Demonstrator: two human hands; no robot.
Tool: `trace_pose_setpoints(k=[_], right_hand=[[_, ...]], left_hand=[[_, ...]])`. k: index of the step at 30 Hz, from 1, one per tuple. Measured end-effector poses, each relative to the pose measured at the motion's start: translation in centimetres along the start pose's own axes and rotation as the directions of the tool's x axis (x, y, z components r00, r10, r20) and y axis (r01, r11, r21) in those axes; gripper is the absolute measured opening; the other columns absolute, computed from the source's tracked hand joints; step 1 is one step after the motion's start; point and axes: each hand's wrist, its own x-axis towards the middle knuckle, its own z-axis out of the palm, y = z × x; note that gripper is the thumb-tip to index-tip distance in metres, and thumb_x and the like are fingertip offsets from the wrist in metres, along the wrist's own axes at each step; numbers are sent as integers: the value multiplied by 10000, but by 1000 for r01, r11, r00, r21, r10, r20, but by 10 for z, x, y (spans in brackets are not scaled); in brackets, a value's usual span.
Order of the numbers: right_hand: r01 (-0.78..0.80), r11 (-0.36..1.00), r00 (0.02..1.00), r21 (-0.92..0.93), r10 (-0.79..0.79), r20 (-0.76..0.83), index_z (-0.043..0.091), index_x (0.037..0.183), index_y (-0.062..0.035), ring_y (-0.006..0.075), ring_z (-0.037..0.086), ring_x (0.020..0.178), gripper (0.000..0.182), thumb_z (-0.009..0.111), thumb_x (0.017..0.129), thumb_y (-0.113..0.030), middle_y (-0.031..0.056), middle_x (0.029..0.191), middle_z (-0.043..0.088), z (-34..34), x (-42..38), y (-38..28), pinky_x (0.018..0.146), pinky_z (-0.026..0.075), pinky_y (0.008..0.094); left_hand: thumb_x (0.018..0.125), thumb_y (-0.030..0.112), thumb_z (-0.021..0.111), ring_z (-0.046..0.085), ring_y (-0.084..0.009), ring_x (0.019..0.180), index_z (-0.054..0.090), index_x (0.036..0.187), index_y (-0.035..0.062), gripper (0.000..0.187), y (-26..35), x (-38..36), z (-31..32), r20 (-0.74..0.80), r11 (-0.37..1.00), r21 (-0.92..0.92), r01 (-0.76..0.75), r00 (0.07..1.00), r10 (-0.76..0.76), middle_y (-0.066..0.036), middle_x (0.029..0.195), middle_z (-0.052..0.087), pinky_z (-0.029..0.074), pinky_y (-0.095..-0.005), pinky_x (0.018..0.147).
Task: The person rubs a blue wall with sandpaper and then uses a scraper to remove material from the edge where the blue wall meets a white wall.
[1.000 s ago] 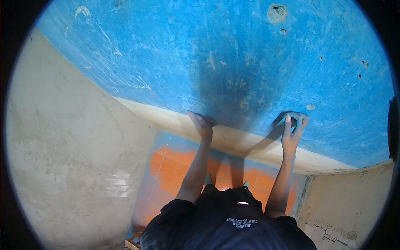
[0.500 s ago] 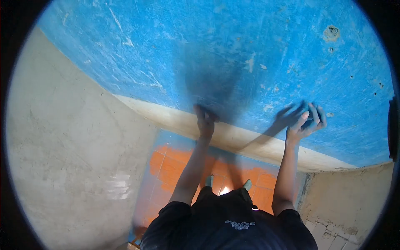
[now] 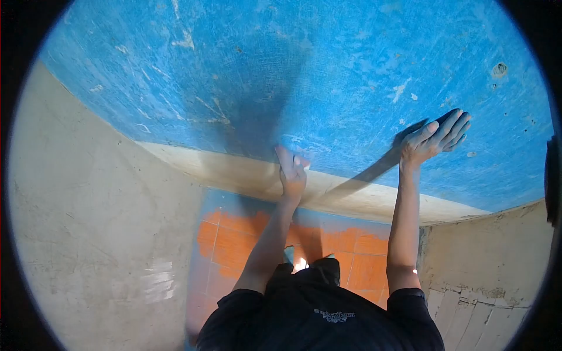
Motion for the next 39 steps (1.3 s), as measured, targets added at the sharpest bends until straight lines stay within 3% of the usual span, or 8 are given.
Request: trace_pose_setpoints(k=[8, 11, 14, 23, 26, 29, 35, 39], right_hand=[[16, 1000, 1000, -10, -16, -17, 377, 1345, -47, 322, 235, 1334, 519, 220, 972, -371, 160, 1413, 316, 2, -1, 0, 1078, 140, 496], [22, 1000, 1000, -11, -22, -22, 383, 1340, -47, 315, 242, 1332, 518, 216, 971, -370, 159, 1411, 320, 2, -2, 1, 1080, 147, 490], [21, 1000, 1000, -11, -21, -22, 387, 1335, -43, 311, 249, 1329, 519, 215, 971, -371, 158, 1408, 323, 3, -1, 0, 1082, 152, 486], [46, 999, 998, 0, -46, -42, 400, 1316, -27, 307, 281, 1314, 507, 232, 970, -357, 165, 1381, 353, 3, -2, 3, 1080, 181, 496], [49, 999, 998, -4, -49, -46, 402, 1315, -29, 308, 291, 1309, 505, 232, 970, -355, 163, 1379, 355, 4, -3, 4, 1079, 193, 498], [52, 999, 997, -10, -52, -51, 409, 1311, -30, 309, 296, 1307, 502, 230, 970, -353, 163, 1377, 357, 3, -3, 6, 1080, 196, 498], [59, 998, 997, 6, -59, -52, 411, 1308, -31, 309, 297, 1306, 498, 233, 970, -350, 162, 1375, 360, 4, -2, 4, 1082, 195, 498], [48, 999, 997, 11, -47, -60, 415, 1305, -27, 309, 292, 1307, 492, 241, 969, -342, 163, 1373, 363, 4, -2, 4, 1084, 192, 495]], left_hand=[[974, 210, 317, 452, -379, 1094, 264, 1307, -100, 458, 73, 27, 2, -305, 952, -221, 211, 912, -273, -260, 1216, 431, 335, -418, 944], [973, 210, 325, 513, -322, 1054, 204, 1344, -89, 492, 75, 31, 6, -352, 958, -78, 276, 891, -285, -242, 1141, 507, 400, -376, 868], [979, 301, 294, 297, -372, 1281, 209, 1362, -67, 537, 46, 0, 27, -312, 960, -190, 207, 914, -259, -259, 1389, 276, 264, -394, 1025], [969, 257, 346, 508, -342, 1040, 425, 1179, -87, 411, 97, 26, 15, -213, 848, -272, 455, 831, -514, -254, 1124, 508, 396, -401, 824], [966, 299, 348, 530, -369, 989, 446, 1136, -86, 433, 68, -1, 24, -139, 892, -248, 377, 898, -418, -264, 1063, 535, 400, -420, 771], [966, 321, 330, 522, -386, 995, 443, 1142, -87, 459, 50, -24, 26, 99, 688, -118, 716, 698, -709, -269, 1077, 528, 402, -419, 797], [970, 305, 311, 511, -383, 1013, 445, 1152, -83, 449, 74, 14, 29, -206, 918, -218, 331, 904, -374, -263, 1124, 509, 402, -418, 830], [970, 296, 312, 507, -396, 1014, 449, 1149, -78, 436, 58, 1, 31, -90, 865, -267, 425, 882, -462, -260, 1102, 516, 402, -431, 821]])
